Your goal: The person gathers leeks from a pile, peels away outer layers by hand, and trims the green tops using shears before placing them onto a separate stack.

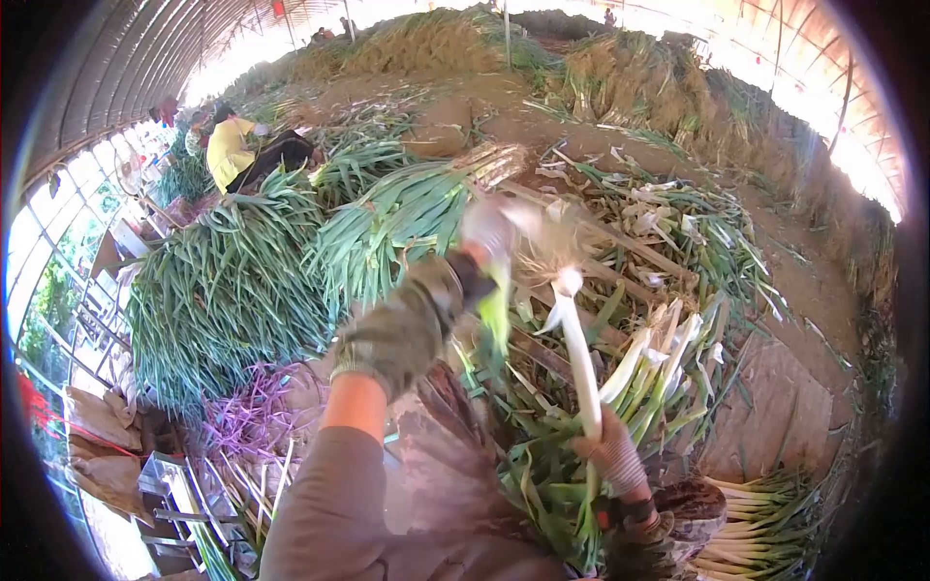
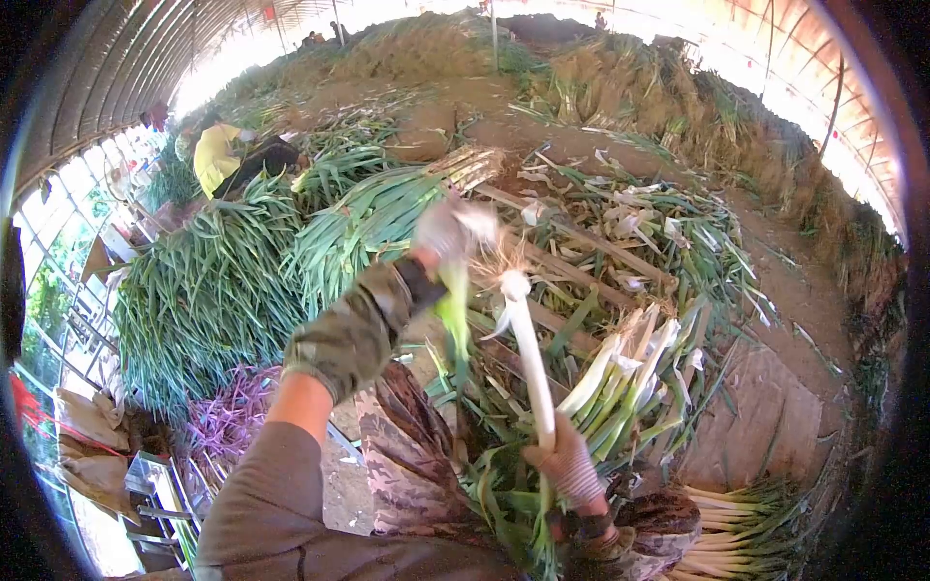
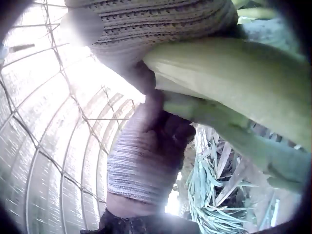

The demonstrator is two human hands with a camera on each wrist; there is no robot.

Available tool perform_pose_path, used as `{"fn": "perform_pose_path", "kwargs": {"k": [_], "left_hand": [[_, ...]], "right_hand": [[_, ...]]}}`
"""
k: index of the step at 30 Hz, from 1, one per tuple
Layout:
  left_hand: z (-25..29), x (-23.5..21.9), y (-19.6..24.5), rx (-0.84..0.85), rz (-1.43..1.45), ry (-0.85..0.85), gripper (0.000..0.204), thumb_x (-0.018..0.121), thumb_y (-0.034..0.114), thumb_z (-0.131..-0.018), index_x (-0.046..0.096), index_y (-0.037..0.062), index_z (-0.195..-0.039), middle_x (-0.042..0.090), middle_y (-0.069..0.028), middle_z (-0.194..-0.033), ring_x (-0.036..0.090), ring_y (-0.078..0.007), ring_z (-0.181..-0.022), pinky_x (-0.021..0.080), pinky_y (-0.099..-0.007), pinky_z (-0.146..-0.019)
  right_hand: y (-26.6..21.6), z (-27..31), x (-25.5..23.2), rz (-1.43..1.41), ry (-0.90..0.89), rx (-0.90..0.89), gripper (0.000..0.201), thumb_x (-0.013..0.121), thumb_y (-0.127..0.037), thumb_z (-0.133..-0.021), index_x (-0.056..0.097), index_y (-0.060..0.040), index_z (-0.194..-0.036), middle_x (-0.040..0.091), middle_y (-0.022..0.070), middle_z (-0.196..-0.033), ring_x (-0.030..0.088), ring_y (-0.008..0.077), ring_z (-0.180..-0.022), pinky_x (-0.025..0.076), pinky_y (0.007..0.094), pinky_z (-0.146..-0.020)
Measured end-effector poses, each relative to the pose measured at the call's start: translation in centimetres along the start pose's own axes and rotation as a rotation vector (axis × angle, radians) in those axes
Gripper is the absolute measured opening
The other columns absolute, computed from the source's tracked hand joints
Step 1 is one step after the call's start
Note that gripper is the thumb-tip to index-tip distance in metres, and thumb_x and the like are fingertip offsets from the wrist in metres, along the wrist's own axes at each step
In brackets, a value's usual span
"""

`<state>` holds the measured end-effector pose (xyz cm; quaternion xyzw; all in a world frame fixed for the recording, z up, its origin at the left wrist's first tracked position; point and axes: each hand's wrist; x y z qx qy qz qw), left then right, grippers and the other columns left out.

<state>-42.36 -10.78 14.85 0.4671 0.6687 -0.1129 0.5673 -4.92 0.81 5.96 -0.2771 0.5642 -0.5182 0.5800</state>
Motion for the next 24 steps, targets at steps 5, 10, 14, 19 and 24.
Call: {"fn": "perform_pose_path", "kwargs": {"k": [5, 10, 14, 19, 24], "left_hand": [[-1.9, -10.6, -11.7, -0.282, -0.272, 0.157, 0.030, 0.075, 0.013, -0.084, 0.072, 0.0035, -0.111, 0.073, -0.0115, -0.106, 0.070, -0.0209, -0.096, 0.056, -0.0364, -0.084], [5.7, -1.9, -5.6, 0.191, -0.046, -0.774, 0.026, 0.070, 0.016, -0.087, 0.074, 0.0063, -0.111, 0.073, -0.0130, -0.108, 0.071, -0.0239, -0.096, 0.056, -0.0384, -0.082], [16.2, 11.6, -2.1, 0.835, -0.619, -1.536, 0.028, 0.070, 0.013, -0.084, 0.074, 0.0117, -0.112, 0.073, -0.0147, -0.097, 0.071, -0.0319, -0.088, 0.056, -0.0411, -0.080], [-9.1, 7.7, 3.0, 0.717, -0.281, -0.363, 0.019, 0.065, 0.025, -0.086, 0.069, 0.0107, -0.098, 0.068, -0.0102, -0.091, 0.065, -0.0299, -0.084, 0.053, -0.0422, -0.075], [-18.3, -0.9, 17.7, 0.179, -0.281, 0.270, 0.041, 0.070, 0.041, -0.089, 0.070, 0.0059, -0.109, 0.073, -0.0149, -0.090, 0.072, -0.0265, -0.077, 0.059, -0.0417, -0.072]], "right_hand": [[5.3, 2.8, -2.8, -0.025, 0.176, 0.118, 0.042, 0.066, -0.004, -0.081, 0.058, 0.0012, -0.121, 0.066, 0.0088, -0.088, 0.064, 0.0151, -0.078, 0.053, 0.0324, -0.065], [7.8, 0.3, -7.3, -0.427, 0.480, -0.072, 0.020, 0.065, -0.013, -0.089, 0.061, -0.0022, -0.106, 0.060, 0.0002, -0.079, 0.057, 0.0103, -0.062, 0.048, 0.0278, -0.053], [7.3, 2.0, -7.9, -0.545, 0.476, -0.040, 0.021, 0.070, -0.015, -0.087, 0.062, 0.0009, -0.099, 0.062, 0.0051, -0.077, 0.062, 0.0145, -0.063, 0.050, 0.0289, -0.054], [8.6, 2.8, -8.1, -0.570, 0.502, -0.022, 0.023, 0.070, -0.013, -0.087, 0.060, 0.0015, -0.102, 0.063, 0.0053, -0.079, 0.061, 0.0136, -0.060, 0.051, 0.0281, -0.057], [9.9, 2.0, -7.8, -0.432, 0.553, 0.101, 0.046, 0.070, -0.008, -0.084, 0.052, 0.0045, -0.125, 0.063, 0.0053, -0.092, 0.059, 0.0156, -0.082, 0.051, 0.0298, -0.078]]}}
Point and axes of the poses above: each hand's wrist, its own z-axis away from the middle knuckle, its own x-axis out of the palm, y = z × x
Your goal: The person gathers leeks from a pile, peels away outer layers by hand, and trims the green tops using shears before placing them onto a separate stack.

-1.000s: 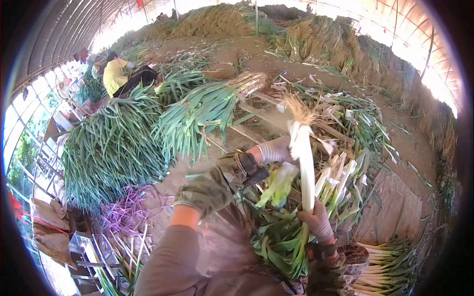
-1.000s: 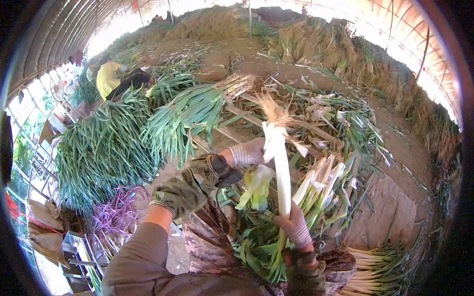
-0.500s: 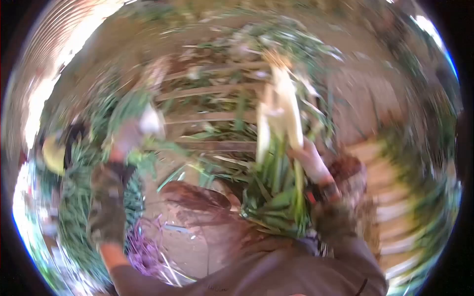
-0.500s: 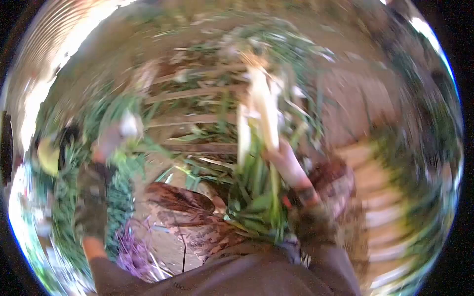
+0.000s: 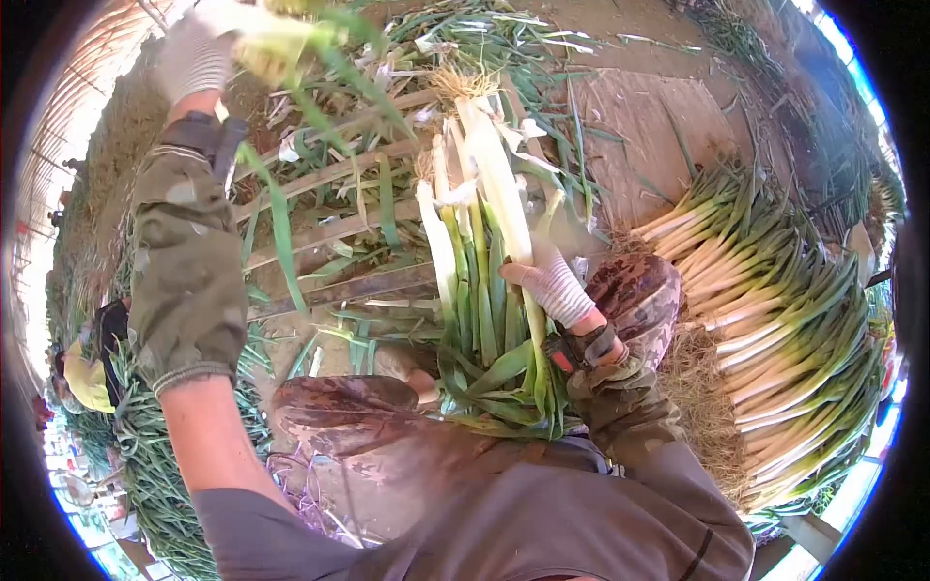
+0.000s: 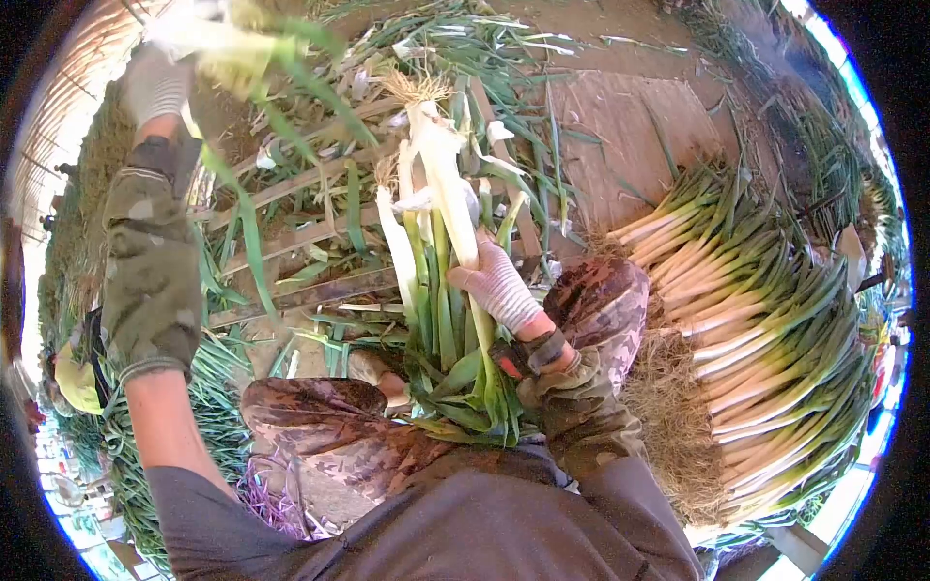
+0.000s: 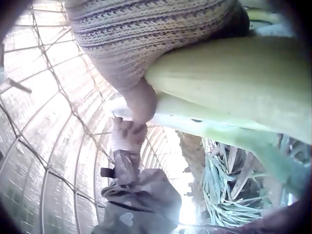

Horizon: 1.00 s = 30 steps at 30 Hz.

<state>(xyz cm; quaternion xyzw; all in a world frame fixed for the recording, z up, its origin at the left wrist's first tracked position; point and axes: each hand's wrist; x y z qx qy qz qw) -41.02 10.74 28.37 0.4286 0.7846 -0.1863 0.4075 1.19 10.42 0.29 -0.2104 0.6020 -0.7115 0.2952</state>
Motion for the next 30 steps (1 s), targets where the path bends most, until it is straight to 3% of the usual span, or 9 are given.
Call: {"fn": "perform_pose_path", "kwargs": {"k": [5, 7, 8, 15, 18, 21, 22, 26, 30], "left_hand": [[13.8, 5.4, 12.8, 0.397, 0.276, -0.604, 0.103, 0.071, 0.069, -0.079, 0.035, 0.0005, -0.146, 0.066, -0.0199, -0.074, 0.069, -0.0381, -0.075, 0.055, -0.0476, -0.073], [18.1, 7.7, 14.3, 0.484, 0.248, -0.658, 0.113, 0.073, 0.068, -0.077, 0.020, 0.0087, -0.158, 0.065, -0.0192, -0.075, 0.068, -0.0364, -0.073, 0.055, -0.0446, -0.073], [19.7, 8.9, 14.3, 0.472, 0.381, -0.460, 0.083, 0.068, 0.059, -0.086, 0.042, 0.0113, -0.149, 0.066, -0.0178, -0.077, 0.068, -0.0359, -0.073, 0.054, -0.0438, -0.072], [14.2, 12.4, 3.9, 0.268, 0.327, -0.073, 0.024, 0.059, 0.030, -0.093, 0.073, 0.0130, -0.102, 0.073, -0.0131, -0.090, 0.071, -0.0327, -0.085, 0.054, -0.0422, -0.077], [6.8, 15.8, -8.5, -0.170, -0.084, -0.492, 0.032, 0.066, 0.035, -0.090, 0.072, 0.0102, -0.110, 0.074, -0.0169, -0.096, 0.072, -0.0331, -0.090, 0.055, -0.0437, -0.082], [16.6, 12.8, -5.6, 0.403, -0.169, -0.519, 0.037, 0.073, 0.029, -0.085, 0.067, 0.0014, -0.109, 0.072, -0.0221, -0.098, 0.072, -0.0370, -0.092, 0.057, -0.0479, -0.078], [19.3, 15.2, -4.7, 0.173, -0.052, -0.703, 0.051, 0.080, 0.033, -0.077, 0.062, 0.0005, -0.111, 0.071, -0.0211, -0.107, 0.070, -0.0384, -0.098, 0.055, -0.0457, -0.087], [33.8, 18.9, 2.5, 0.292, 0.319, -1.424, 0.053, 0.074, 0.044, -0.081, 0.072, -0.0024, -0.106, 0.072, -0.0237, -0.098, 0.070, -0.0371, -0.085, 0.055, -0.0434, -0.076], [46.2, 27.1, 5.6, -0.197, 0.611, -1.220, 0.043, 0.075, 0.026, -0.084, 0.067, -0.0012, -0.116, 0.070, -0.0258, -0.106, 0.069, -0.0380, -0.097, 0.054, -0.0431, -0.087]], "right_hand": [[2.7, -1.0, 1.4, 0.253, 0.067, -0.116, 0.051, 0.071, -0.017, -0.081, 0.052, 0.0039, -0.123, 0.065, 0.0173, -0.090, 0.066, 0.0263, -0.084, 0.055, 0.0367, -0.078], [-0.2, 0.1, 2.4, 0.357, 0.030, -0.014, 0.050, 0.070, -0.016, -0.081, 0.052, 0.0046, -0.123, 0.065, 0.0185, -0.089, 0.066, 0.0273, -0.081, 0.055, 0.0372, -0.077], [-1.1, 0.6, 2.8, 0.407, 0.009, 0.033, 0.050, 0.069, -0.016, -0.081, 0.051, 0.0049, -0.122, 0.065, 0.0191, -0.088, 0.066, 0.0277, -0.079, 0.055, 0.0375, -0.076], [0.0, 2.6, 3.3, 0.367, -0.046, 0.040, 0.053, 0.068, -0.010, -0.082, 0.049, 0.0065, -0.128, 0.068, 0.0193, -0.093, 0.068, 0.0266, -0.081, 0.058, 0.0362, -0.075], [0.4, 2.6, 1.6, 0.349, 0.027, 0.165, 0.048, 0.067, -0.004, -0.084, 0.050, 0.0060, -0.128, 0.066, 0.0126, -0.089, 0.064, 0.0194, -0.076, 0.058, 0.0299, -0.070], [2.4, 1.2, -0.6, 0.141, 0.124, 0.100, 0.043, 0.070, -0.004, -0.084, 0.056, 0.0057, -0.123, 0.066, 0.0087, -0.088, 0.062, 0.0162, -0.074, 0.056, 0.0294, -0.068], [2.2, 0.8, -1.0, 0.030, 0.120, 0.124, 0.042, 0.070, -0.005, -0.084, 0.057, 0.0052, -0.123, 0.067, 0.0087, -0.090, 0.062, 0.0146, -0.074, 0.055, 0.0289, -0.069], [2.6, 0.8, -1.5, -0.020, 0.107, 0.091, 0.041, 0.071, -0.009, -0.084, 0.058, 0.0057, -0.121, 0.067, 0.0074, -0.090, 0.062, 0.0135, -0.077, 0.053, 0.0288, -0.072], [2.1, 1.8, -1.3, -0.037, 0.087, 0.092, 0.040, 0.072, -0.011, -0.084, 0.059, 0.0054, -0.119, 0.066, 0.0055, -0.089, 0.060, 0.0129, -0.076, 0.052, 0.0287, -0.072]]}}
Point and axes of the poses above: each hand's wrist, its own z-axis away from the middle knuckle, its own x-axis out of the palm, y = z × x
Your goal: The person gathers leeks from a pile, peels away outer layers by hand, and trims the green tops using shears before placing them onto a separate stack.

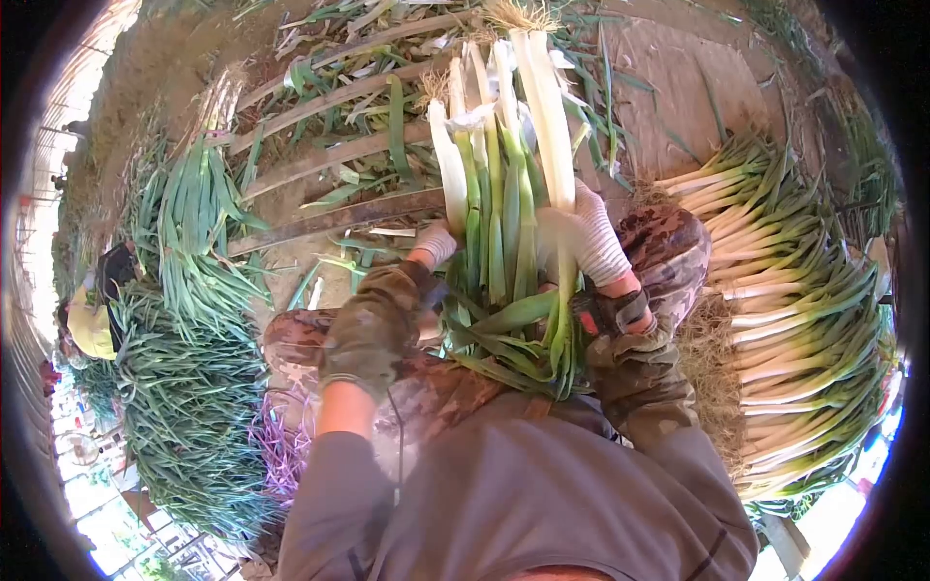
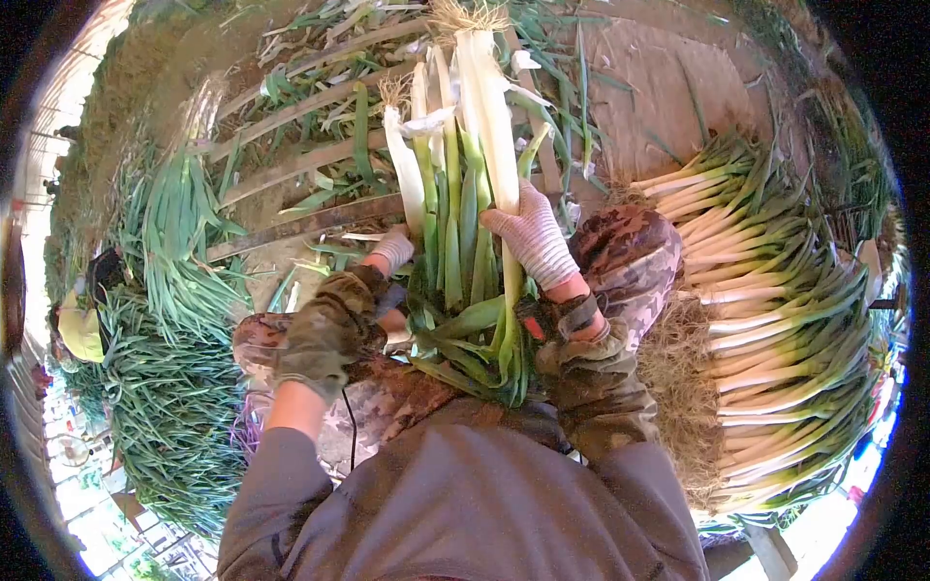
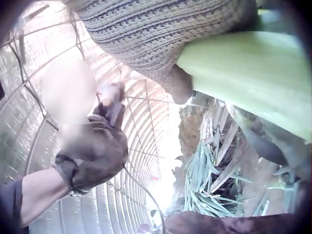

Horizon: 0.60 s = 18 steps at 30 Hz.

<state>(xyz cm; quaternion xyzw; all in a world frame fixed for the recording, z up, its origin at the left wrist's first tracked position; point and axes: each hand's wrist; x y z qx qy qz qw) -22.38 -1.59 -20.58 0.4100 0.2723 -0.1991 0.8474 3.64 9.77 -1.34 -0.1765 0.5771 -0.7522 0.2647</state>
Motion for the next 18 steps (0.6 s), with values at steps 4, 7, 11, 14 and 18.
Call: {"fn": "perform_pose_path", "kwargs": {"k": [4, 7, 11, 14, 18], "left_hand": [[-1.9, 4.1, -3.5, 0.097, 0.404, 0.225, 0.032, 0.078, 0.018, -0.079, 0.071, 0.0019, -0.106, 0.071, -0.0255, -0.100, 0.068, -0.0416, -0.095, 0.054, -0.0440, -0.083], [4.1, -2.1, 2.9, 0.012, -0.026, 0.388, 0.037, 0.081, 0.023, -0.077, 0.069, 0.0014, -0.105, 0.072, -0.0238, -0.095, 0.069, -0.0417, -0.090, 0.054, -0.0451, -0.081], [5.3, -4.3, 2.9, -0.007, -0.092, 0.534, 0.038, 0.081, 0.027, -0.078, 0.068, 0.0027, -0.105, 0.072, -0.0210, -0.091, 0.069, -0.0411, -0.087, 0.054, -0.0461, -0.079], [7.1, -5.7, 4.9, 0.044, -0.074, 0.731, 0.034, 0.081, 0.027, -0.078, 0.068, 0.0048, -0.100, 0.071, -0.0202, -0.089, 0.069, -0.0404, -0.087, 0.054, -0.0465, -0.079], [6.3, -8.9, 4.7, 0.075, -0.102, 0.845, 0.033, 0.084, 0.027, -0.076, 0.069, 0.0044, -0.095, 0.071, -0.0190, -0.086, 0.069, -0.0392, -0.082, 0.055, -0.0461, -0.076]], "right_hand": [[1.5, -0.2, -0.3, 0.006, 0.001, 0.027, 0.040, 0.072, -0.012, -0.084, 0.060, 0.0050, -0.118, 0.065, 0.0048, -0.089, 0.059, 0.0128, -0.076, 0.052, 0.0283, -0.071], [0.9, -0.2, 0.2, 0.036, 0.016, 0.024, 0.040, 0.072, -0.012, -0.083, 0.060, 0.0051, -0.117, 0.065, 0.0050, -0.087, 0.059, 0.0130, -0.075, 0.052, 0.0287, -0.071], [1.2, -0.6, 1.0, 0.020, -0.008, -0.024, 0.040, 0.073, -0.012, -0.082, 0.060, 0.0046, -0.116, 0.064, 0.0051, -0.088, 0.058, 0.0132, -0.075, 0.052, 0.0286, -0.071], [1.5, -0.5, 1.6, 0.012, -0.085, -0.013, 0.039, 0.073, -0.012, -0.082, 0.061, 0.0046, -0.114, 0.065, 0.0059, -0.089, 0.058, 0.0133, -0.077, 0.051, 0.0286, -0.072], [-0.4, 0.0, 3.0, 0.049, -0.097, -0.035, 0.035, 0.073, -0.012, -0.081, 0.060, 0.0047, -0.109, 0.062, 0.0050, -0.087, 0.057, 0.0131, -0.078, 0.051, 0.0306, -0.073]]}}
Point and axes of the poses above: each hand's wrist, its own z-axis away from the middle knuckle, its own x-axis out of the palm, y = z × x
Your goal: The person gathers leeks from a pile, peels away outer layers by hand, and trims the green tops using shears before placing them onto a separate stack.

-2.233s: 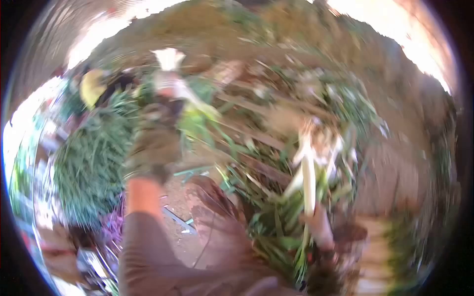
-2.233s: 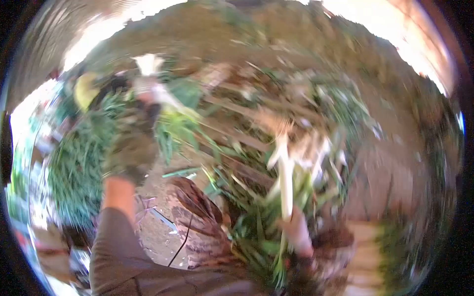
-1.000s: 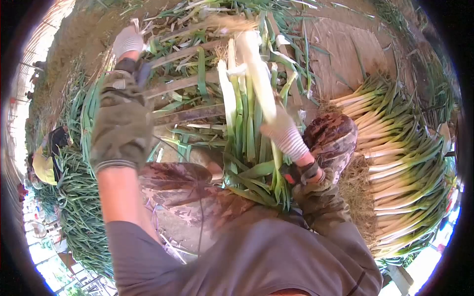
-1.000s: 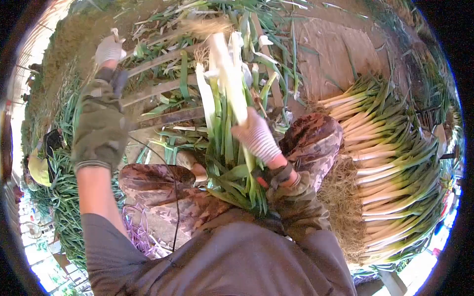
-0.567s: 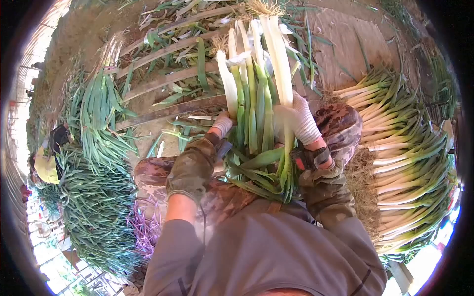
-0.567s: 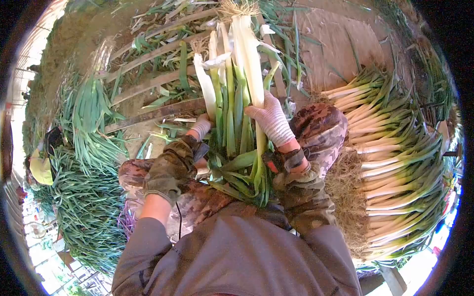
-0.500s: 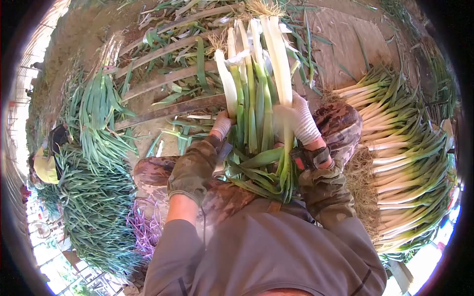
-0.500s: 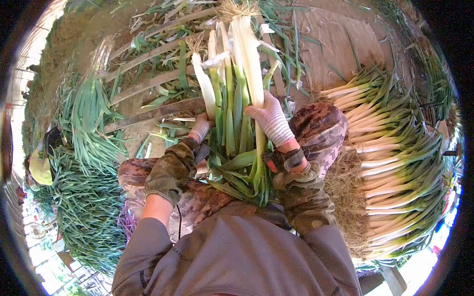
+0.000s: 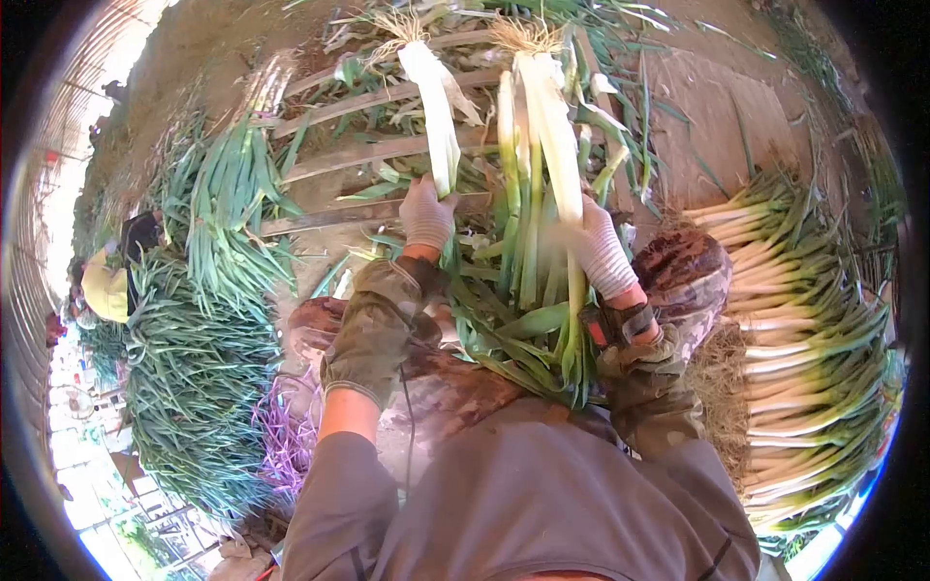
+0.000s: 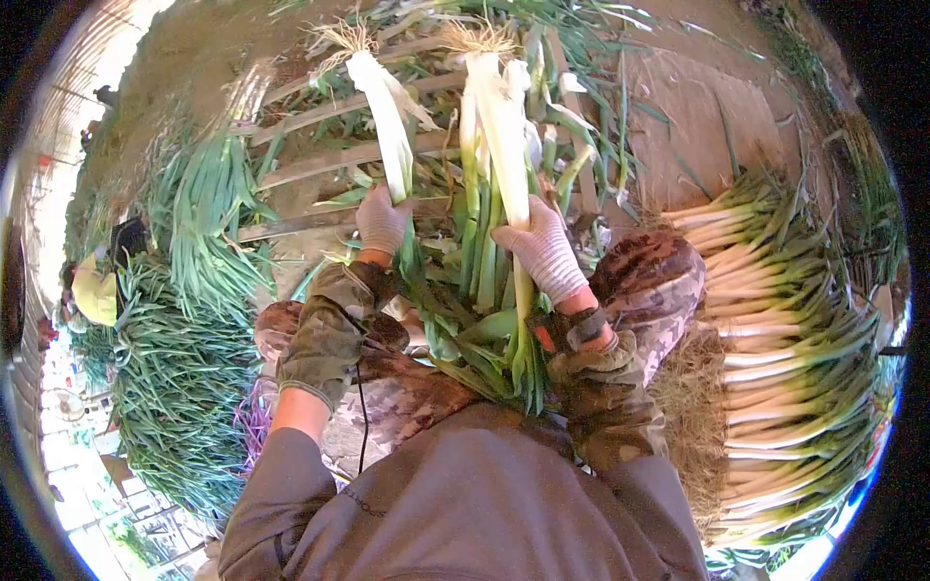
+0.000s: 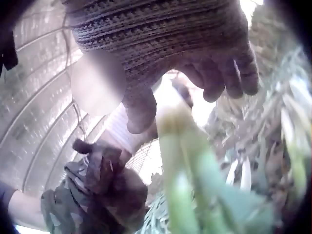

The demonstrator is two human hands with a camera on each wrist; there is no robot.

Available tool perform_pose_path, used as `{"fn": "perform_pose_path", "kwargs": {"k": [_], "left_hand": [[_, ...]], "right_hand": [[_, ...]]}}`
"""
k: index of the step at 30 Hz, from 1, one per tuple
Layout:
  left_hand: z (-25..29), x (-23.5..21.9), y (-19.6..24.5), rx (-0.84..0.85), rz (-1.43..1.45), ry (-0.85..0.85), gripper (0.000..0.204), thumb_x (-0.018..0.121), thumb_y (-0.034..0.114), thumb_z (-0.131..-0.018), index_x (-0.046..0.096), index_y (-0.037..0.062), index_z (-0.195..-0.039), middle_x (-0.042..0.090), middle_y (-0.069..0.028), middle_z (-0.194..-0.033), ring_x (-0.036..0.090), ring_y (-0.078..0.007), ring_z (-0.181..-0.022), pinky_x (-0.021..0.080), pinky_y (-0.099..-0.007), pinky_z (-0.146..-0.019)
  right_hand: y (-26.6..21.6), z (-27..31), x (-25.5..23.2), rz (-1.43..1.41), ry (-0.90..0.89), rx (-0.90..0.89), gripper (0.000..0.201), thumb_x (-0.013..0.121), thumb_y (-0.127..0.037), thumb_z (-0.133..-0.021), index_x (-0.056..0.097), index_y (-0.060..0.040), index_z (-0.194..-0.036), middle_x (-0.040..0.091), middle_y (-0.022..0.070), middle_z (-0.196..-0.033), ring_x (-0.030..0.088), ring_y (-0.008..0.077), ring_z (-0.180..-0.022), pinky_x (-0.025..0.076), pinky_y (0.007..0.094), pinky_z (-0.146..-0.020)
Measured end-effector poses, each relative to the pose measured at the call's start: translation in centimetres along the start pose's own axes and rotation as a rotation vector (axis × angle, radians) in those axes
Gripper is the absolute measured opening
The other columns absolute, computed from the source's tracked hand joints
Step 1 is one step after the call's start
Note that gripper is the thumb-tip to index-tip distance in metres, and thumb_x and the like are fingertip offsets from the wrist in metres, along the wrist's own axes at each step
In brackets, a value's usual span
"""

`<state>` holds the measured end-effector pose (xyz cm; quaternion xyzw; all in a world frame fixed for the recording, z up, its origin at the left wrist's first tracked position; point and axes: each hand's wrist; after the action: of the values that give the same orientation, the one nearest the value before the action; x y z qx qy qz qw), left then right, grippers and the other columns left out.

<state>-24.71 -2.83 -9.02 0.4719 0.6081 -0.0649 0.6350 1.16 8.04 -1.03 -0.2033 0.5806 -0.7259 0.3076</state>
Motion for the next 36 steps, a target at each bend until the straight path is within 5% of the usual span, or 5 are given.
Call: {"fn": "perform_pose_path", "kwargs": {"k": [4, 14, 23, 33, 36], "left_hand": [[-1.8, -0.8, -0.3, -0.237, 0.267, -0.211, 0.039, 0.085, 0.025, -0.072, 0.067, 0.0025, -0.098, 0.071, -0.0185, -0.092, 0.069, -0.0361, -0.087, 0.055, -0.0435, -0.078], [0.7, -5.4, 6.0, -0.139, 0.508, -0.105, 0.058, 0.083, 0.027, -0.078, 0.060, -0.0009, -0.123, 0.071, -0.0233, -0.106, 0.071, -0.0358, -0.098, 0.054, -0.0391, -0.087], [2.5, -6.0, 5.8, 0.013, 0.649, 0.061, 0.019, 0.068, 0.018, -0.090, 0.070, 0.0005, -0.098, 0.070, -0.0226, -0.086, 0.069, -0.0398, -0.082, 0.054, -0.0424, -0.074], [0.3, -9.1, 6.7, 0.169, 0.173, -0.125, 0.022, 0.066, 0.028, -0.089, 0.073, 0.0072, -0.095, 0.069, -0.0189, -0.081, 0.069, -0.0340, -0.076, 0.055, -0.0405, -0.070], [-4.9, -9.8, 2.1, 0.230, 0.127, 0.021, 0.041, 0.069, 0.029, -0.088, 0.060, 0.0025, -0.119, 0.067, -0.0192, -0.105, 0.068, -0.0296, -0.093, 0.055, -0.0415, -0.079]], "right_hand": [[-1.8, 0.5, 1.1, -0.029, 0.007, -0.090, 0.033, 0.068, -0.011, -0.080, 0.062, 0.0021, -0.109, 0.063, 0.0026, -0.088, 0.057, 0.0121, -0.082, 0.047, 0.0283, -0.073], [-2.9, -3.7, 7.0, -0.158, -0.056, -0.275, 0.037, 0.065, 0.003, -0.077, 0.060, 0.0021, -0.113, 0.064, 0.0029, -0.093, 0.058, 0.0122, -0.077, 0.048, 0.0252, -0.067], [1.4, -5.4, 9.8, -0.241, -0.047, -0.158, 0.049, 0.067, 0.005, -0.078, 0.058, 0.0023, -0.126, 0.065, 0.0054, -0.103, 0.062, 0.0157, -0.085, 0.052, 0.0266, -0.075], [1.4, -5.4, 9.4, -0.431, 0.005, -0.192, 0.040, 0.069, -0.005, -0.086, 0.060, 0.0043, -0.124, 0.067, 0.0076, -0.103, 0.064, 0.0182, -0.085, 0.054, 0.0335, -0.078], [-4.0, -1.4, 8.3, -0.398, -0.068, -0.087, 0.037, 0.071, -0.007, -0.085, 0.062, 0.0048, -0.119, 0.068, 0.0100, -0.097, 0.065, 0.0193, -0.084, 0.055, 0.0337, -0.078]]}}
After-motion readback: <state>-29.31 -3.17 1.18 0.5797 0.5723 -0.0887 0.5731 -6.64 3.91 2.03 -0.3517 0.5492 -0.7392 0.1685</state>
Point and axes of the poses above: each hand's wrist, its own z-axis away from the middle knuckle, its own x-axis out of the palm, y = z × x
